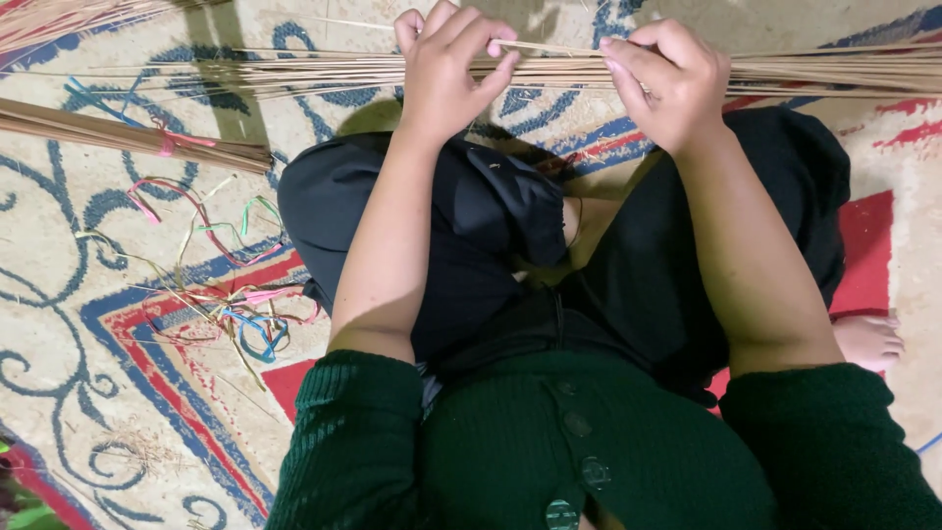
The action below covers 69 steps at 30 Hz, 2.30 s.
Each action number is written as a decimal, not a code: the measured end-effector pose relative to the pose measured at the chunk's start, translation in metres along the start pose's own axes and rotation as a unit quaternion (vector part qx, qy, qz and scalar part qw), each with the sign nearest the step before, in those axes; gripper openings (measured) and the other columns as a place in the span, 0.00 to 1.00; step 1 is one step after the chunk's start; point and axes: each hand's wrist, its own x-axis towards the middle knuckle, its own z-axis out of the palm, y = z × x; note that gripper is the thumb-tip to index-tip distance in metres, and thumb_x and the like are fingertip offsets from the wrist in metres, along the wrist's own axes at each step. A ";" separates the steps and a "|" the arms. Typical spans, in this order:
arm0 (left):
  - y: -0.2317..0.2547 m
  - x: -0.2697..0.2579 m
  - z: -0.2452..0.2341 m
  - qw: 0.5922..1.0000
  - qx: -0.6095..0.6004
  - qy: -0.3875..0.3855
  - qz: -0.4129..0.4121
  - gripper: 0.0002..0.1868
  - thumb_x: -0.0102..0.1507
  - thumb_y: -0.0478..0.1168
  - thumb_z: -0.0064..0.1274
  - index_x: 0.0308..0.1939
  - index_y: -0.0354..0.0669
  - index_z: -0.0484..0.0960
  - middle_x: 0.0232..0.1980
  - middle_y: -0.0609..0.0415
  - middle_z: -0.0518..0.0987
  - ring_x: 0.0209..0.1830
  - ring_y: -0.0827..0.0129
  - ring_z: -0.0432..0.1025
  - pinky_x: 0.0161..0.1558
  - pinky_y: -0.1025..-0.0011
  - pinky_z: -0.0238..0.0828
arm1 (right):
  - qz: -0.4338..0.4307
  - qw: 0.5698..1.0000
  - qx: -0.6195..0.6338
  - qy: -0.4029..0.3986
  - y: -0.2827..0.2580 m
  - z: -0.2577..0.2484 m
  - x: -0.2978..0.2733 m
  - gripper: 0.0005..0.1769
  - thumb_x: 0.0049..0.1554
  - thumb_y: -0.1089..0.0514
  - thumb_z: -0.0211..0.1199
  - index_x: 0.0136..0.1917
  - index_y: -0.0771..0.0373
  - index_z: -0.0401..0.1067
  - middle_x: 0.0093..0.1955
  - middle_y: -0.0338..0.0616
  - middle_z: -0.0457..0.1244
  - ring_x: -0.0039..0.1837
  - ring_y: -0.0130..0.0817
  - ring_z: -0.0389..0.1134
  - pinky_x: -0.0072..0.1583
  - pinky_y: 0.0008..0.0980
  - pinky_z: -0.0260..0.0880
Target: The person is weaving individual thin sticks into a larger bundle to create a broom head.
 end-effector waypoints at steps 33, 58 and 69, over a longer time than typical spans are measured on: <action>0.001 -0.012 0.025 0.992 0.040 -0.036 -0.112 0.21 0.75 0.53 0.38 0.28 0.57 0.76 0.26 0.68 0.70 0.36 0.68 0.62 0.46 0.65 0.42 | 0.015 0.997 -0.071 -0.020 0.005 0.016 -0.021 0.10 0.62 0.67 0.74 0.52 0.51 0.85 0.45 0.35 0.68 0.43 0.28 0.70 0.39 0.24 0.68; -0.009 -0.022 -0.015 0.984 0.110 -0.109 -0.093 0.12 0.73 0.55 0.47 0.42 0.57 0.79 0.33 0.63 0.75 0.41 0.66 0.71 0.52 0.65 0.59 | 0.122 0.987 -0.106 -0.019 0.012 0.002 -0.038 0.04 0.64 0.51 0.67 0.51 0.40 0.82 0.47 0.25 0.67 0.46 0.32 0.71 0.44 0.32 0.72; -0.003 -0.024 0.001 0.991 0.107 -0.027 -0.077 0.17 0.72 0.55 0.48 0.30 0.59 0.78 0.26 0.67 0.74 0.35 0.67 0.72 0.44 0.66 0.61 | 0.074 0.989 -0.125 -0.002 0.004 0.000 -0.028 0.04 0.63 0.53 0.68 0.49 0.42 0.82 0.43 0.28 0.66 0.45 0.33 0.71 0.43 0.32 0.72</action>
